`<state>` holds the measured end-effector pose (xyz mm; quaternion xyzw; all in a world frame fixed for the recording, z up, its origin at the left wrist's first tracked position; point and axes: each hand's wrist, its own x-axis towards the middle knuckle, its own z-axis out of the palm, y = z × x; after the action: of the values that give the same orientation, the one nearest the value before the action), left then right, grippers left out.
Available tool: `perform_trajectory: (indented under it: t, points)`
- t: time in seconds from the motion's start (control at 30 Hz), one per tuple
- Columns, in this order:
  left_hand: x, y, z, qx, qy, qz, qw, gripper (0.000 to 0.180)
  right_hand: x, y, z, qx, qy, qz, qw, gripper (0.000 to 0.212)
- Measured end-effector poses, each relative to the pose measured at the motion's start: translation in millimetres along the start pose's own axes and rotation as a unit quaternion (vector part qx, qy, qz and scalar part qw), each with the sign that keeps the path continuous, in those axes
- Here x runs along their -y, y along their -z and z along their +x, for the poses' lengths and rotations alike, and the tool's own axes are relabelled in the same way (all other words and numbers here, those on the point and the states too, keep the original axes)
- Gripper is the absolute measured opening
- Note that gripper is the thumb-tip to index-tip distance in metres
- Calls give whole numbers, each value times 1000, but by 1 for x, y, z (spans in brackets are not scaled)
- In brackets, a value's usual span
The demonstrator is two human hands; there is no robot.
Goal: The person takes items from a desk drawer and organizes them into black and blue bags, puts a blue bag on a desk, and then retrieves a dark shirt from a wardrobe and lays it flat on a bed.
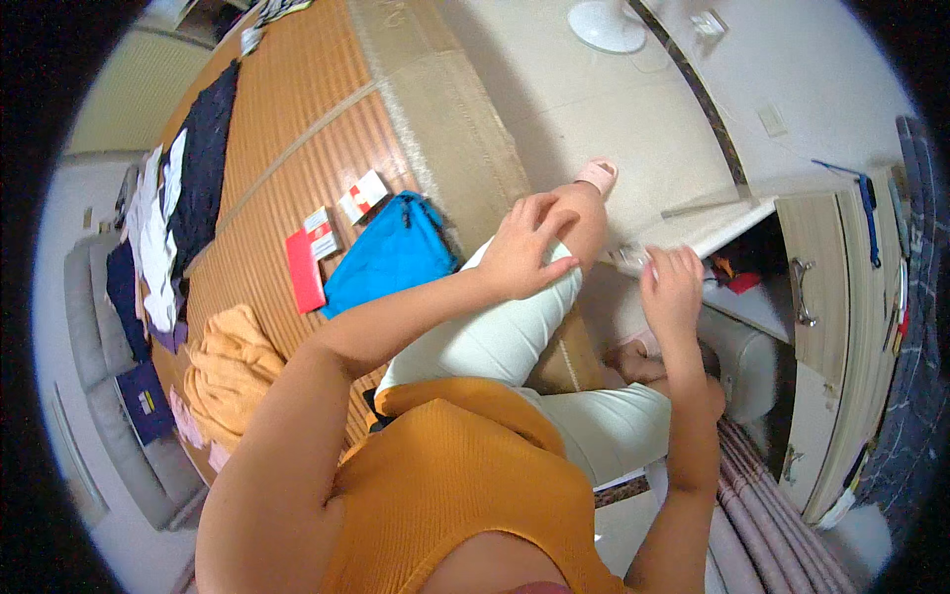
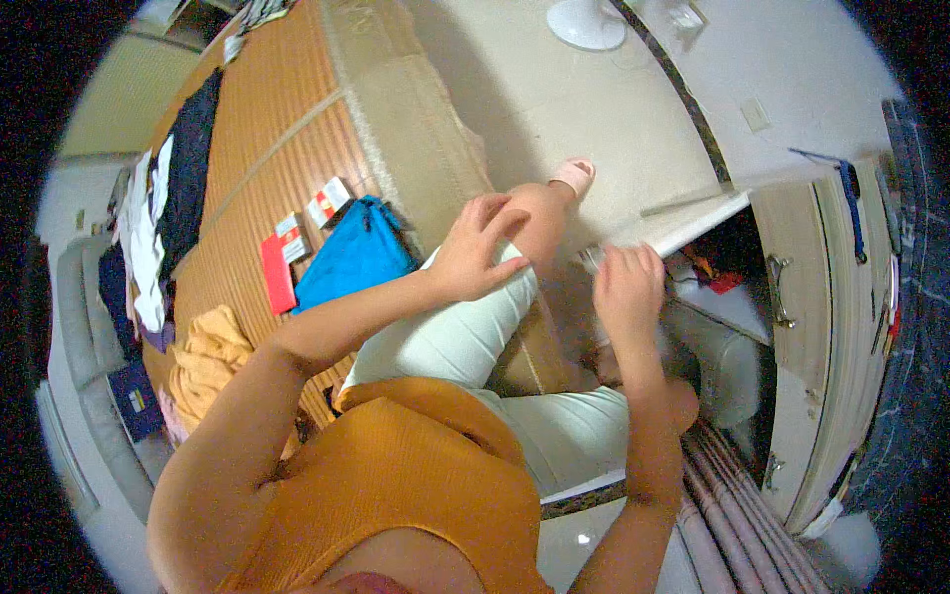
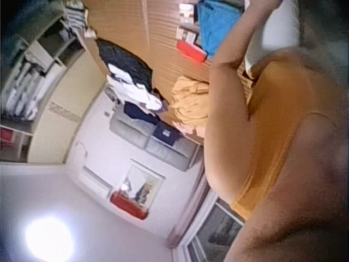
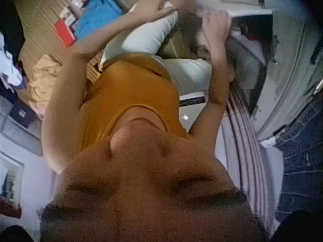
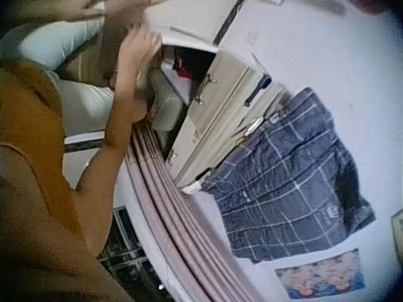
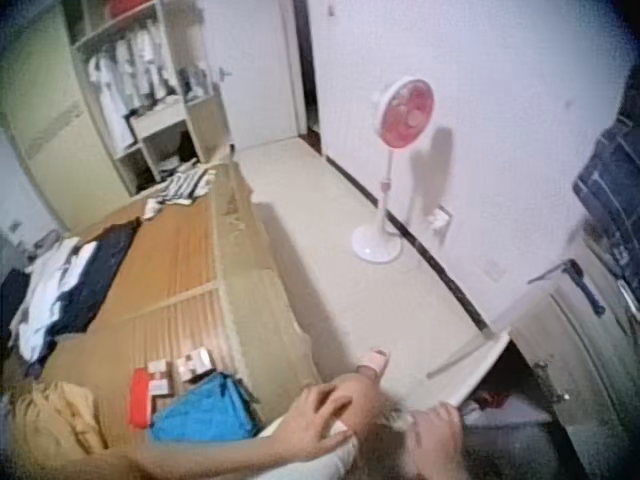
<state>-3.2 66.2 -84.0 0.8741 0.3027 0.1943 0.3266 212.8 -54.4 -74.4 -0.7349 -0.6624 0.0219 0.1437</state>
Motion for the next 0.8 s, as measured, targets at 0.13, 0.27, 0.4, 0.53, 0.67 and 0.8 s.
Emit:
perform_trajectory:
  t: [0.13,0.27,0.4,0.53,0.67,0.8]
  points:
    - [32,28,-54,-136,87,42,986,46,-10,20,-72,9,-41,-77,996,19]
    - [71,75,-115,-140,138,158,968,45,-47,24,-110,-31,-89,-43,995,24]
    - [106,111,-162,-169,195,192,947,43,-81,30,-134,-21,-133,-89,987,23]
    - [118,117,-179,-130,243,230,933,43,-76,39,-136,-30,-228,-163,960,23]
    - [130,118,-184,-64,331,196,921,33,-38,44,-103,8,-288,-87,954,28]
    - [101,127,-174,-132,274,217,928,22,17,25,-72,-79,-167,56,981,29]
